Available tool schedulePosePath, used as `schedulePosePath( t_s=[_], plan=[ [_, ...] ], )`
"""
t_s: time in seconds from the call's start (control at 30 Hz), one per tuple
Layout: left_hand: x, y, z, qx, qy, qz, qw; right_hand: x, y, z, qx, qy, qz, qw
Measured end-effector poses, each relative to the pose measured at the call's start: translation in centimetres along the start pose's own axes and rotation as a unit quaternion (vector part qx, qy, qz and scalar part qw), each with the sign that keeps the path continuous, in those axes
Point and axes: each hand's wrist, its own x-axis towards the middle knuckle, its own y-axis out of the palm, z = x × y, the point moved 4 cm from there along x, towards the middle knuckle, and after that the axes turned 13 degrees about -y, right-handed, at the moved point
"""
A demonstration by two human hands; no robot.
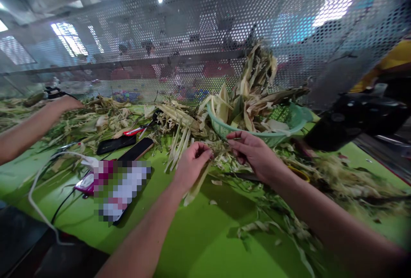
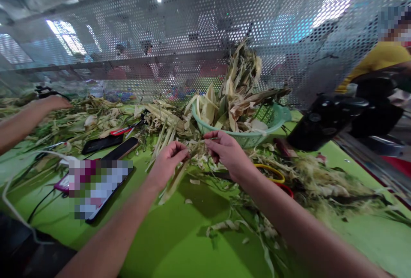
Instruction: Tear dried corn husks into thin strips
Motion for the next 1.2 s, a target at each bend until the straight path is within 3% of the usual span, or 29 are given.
schedulePosePath(
  t_s=[0.13, 0.27, 0.33, 0.5, 0.73, 0.93, 1.07, 1.2],
  plan=[
    [0.3, 0.0, 0.5, -0.053, -0.02, 0.01, 0.998, 0.4, -0.9, -0.7, -0.162, -0.044, 0.026, 0.985],
    [0.3, 0.0, 0.5, -0.048, -0.019, 0.013, 0.999, 0.0, -0.4, 1.4, -0.338, -0.189, 0.05, 0.921],
    [0.3, 0.0, 0.5, -0.04, -0.016, 0.012, 0.999, -0.5, 0.3, 2.3, -0.329, -0.216, 0.062, 0.917],
    [0.1, 0.1, 0.1, -0.009, -0.007, 0.017, 1.0, -1.1, 2.0, 1.7, -0.263, -0.175, 0.121, 0.941],
    [-0.6, 0.4, -0.7, 0.042, 0.016, 0.013, 0.999, -1.5, 1.9, 0.9, -0.313, -0.186, 0.072, 0.929],
    [-0.4, 0.4, -0.6, 0.047, 0.009, 0.008, 0.999, -1.8, 2.5, 0.8, -0.342, -0.217, 0.078, 0.911],
    [0.0, 0.4, -0.1, -0.016, -0.021, 0.035, 0.999, -1.5, 2.4, 0.2, -0.307, -0.199, 0.084, 0.927],
    [0.3, 0.3, 0.5, -0.071, -0.054, 0.056, 0.994, -1.3, 2.2, -0.4, -0.231, -0.121, 0.087, 0.961]
  ],
)
